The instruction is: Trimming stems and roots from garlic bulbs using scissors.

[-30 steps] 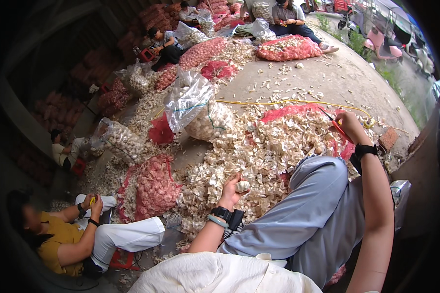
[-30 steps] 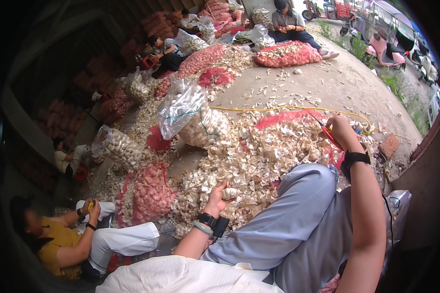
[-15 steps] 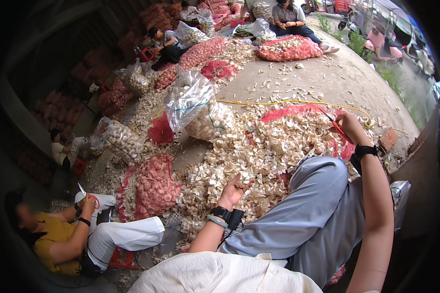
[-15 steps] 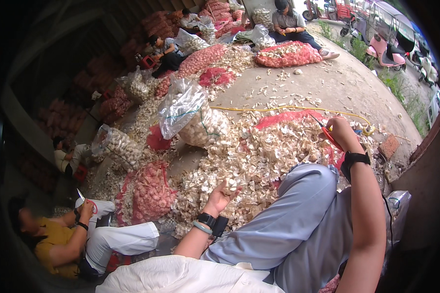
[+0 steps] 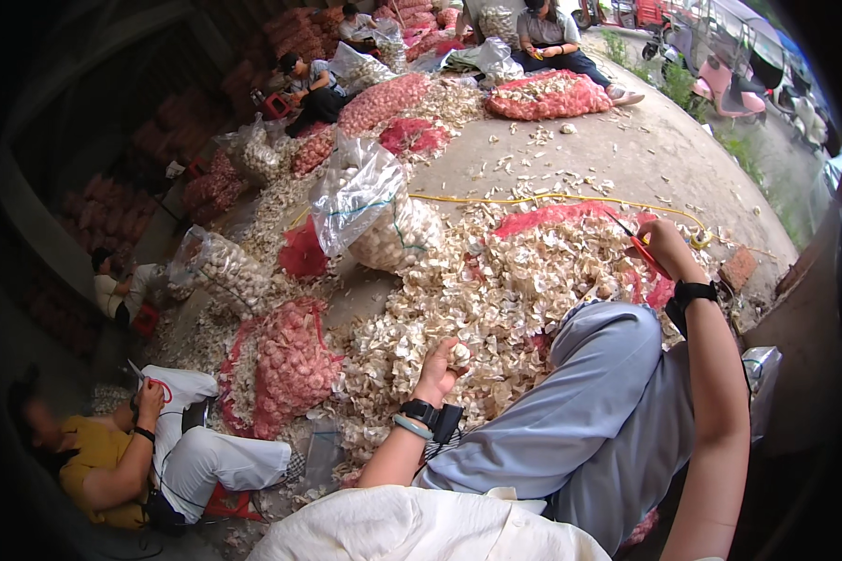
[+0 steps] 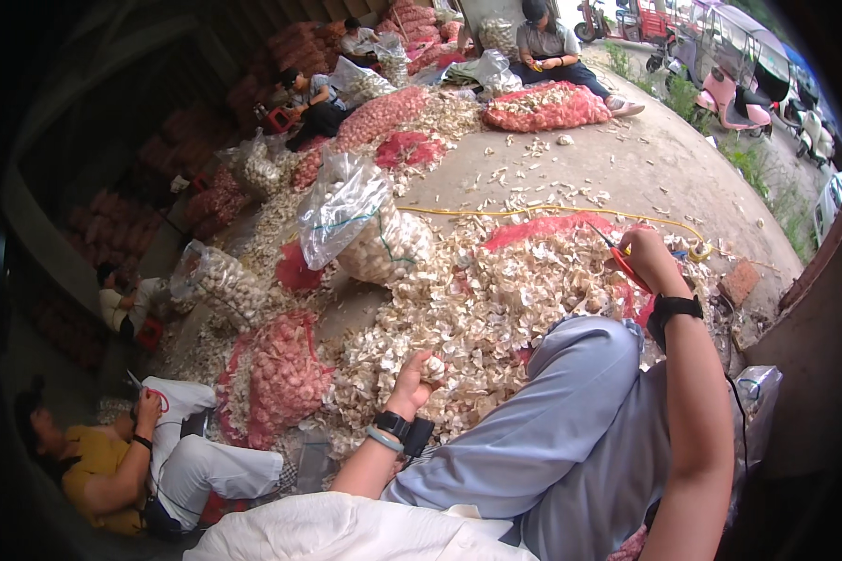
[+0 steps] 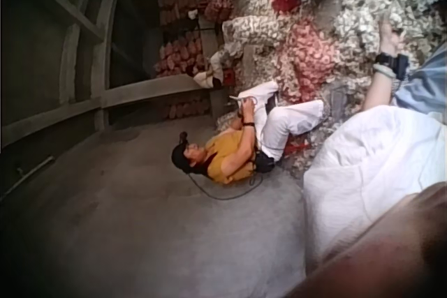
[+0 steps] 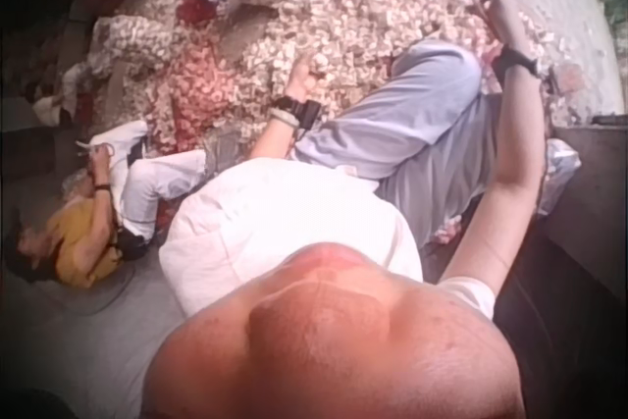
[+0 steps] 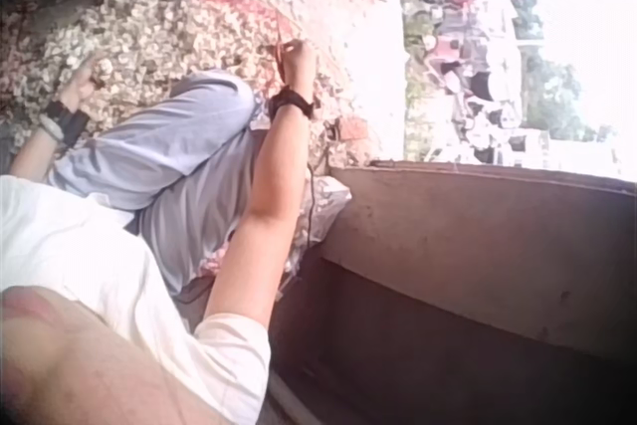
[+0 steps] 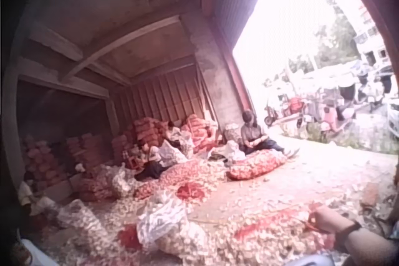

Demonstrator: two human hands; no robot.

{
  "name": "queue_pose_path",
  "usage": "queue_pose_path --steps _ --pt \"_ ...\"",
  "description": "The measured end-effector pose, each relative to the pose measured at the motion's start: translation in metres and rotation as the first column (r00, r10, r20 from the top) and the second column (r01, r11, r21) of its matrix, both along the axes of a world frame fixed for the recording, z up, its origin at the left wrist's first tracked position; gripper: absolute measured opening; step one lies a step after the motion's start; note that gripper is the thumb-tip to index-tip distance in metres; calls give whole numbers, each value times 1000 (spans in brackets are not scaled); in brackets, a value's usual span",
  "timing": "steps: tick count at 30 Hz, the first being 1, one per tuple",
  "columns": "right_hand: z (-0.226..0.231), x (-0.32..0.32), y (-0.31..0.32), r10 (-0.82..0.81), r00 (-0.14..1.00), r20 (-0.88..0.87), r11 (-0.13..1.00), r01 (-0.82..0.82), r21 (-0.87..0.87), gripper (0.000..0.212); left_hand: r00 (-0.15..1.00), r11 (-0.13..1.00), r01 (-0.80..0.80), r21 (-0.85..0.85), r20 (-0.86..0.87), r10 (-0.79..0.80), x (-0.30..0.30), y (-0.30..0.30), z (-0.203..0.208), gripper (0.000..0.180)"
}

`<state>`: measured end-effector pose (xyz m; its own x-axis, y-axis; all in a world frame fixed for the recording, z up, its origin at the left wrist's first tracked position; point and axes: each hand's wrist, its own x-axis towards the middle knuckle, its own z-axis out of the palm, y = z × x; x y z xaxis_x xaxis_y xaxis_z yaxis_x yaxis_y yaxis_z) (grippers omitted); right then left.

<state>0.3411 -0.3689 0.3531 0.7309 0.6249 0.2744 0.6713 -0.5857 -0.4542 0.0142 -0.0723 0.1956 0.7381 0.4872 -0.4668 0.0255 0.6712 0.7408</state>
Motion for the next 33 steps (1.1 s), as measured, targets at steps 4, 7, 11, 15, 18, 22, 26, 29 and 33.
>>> queue_pose_path --steps 4,7,11,15,18,22,26,29,33 --pt "-3 3 -1 -9 1000 -17 1000 9 -11 38 999 999 47 -15 18 -46 1 5 -4 15" --pt "-2 3 0 11 1000 -6 1000 -11 6 38 999 998 41 -50 32 -39 -1 8 -7 20" --pt "-3 0 3 9 1000 -27 1000 -9 -1 38 992 968 -94 -231 58 110 -4 12 -17 36" --pt "-6 5 -1 22 1000 15 1000 -22 -3 39 966 895 -146 -421 136 221 -7 17 -17 45" --pt "-5 2 1 33 999 21 999 -32 -17 38 954 884 -115 -452 198 225 -13 18 -8 48" --pt "-10 8 -2 70 994 80 998 -70 2 36 965 863 -80 -500 178 192 -12 17 3 51" --pt "-11 10 -3 69 993 93 997 -70 10 37 959 915 129 -381 284 -17 -16 25 -8 42" --pt "5 -9 5 -2 1000 -8 1000 2 0 40 954 909 160 -386 298 -41 -19 28 -17 32" --pt "4 -6 -1 -11 1000 0 1000 11 -6 37 969 979 184 -86 182 -167 -9 5 -7 29"
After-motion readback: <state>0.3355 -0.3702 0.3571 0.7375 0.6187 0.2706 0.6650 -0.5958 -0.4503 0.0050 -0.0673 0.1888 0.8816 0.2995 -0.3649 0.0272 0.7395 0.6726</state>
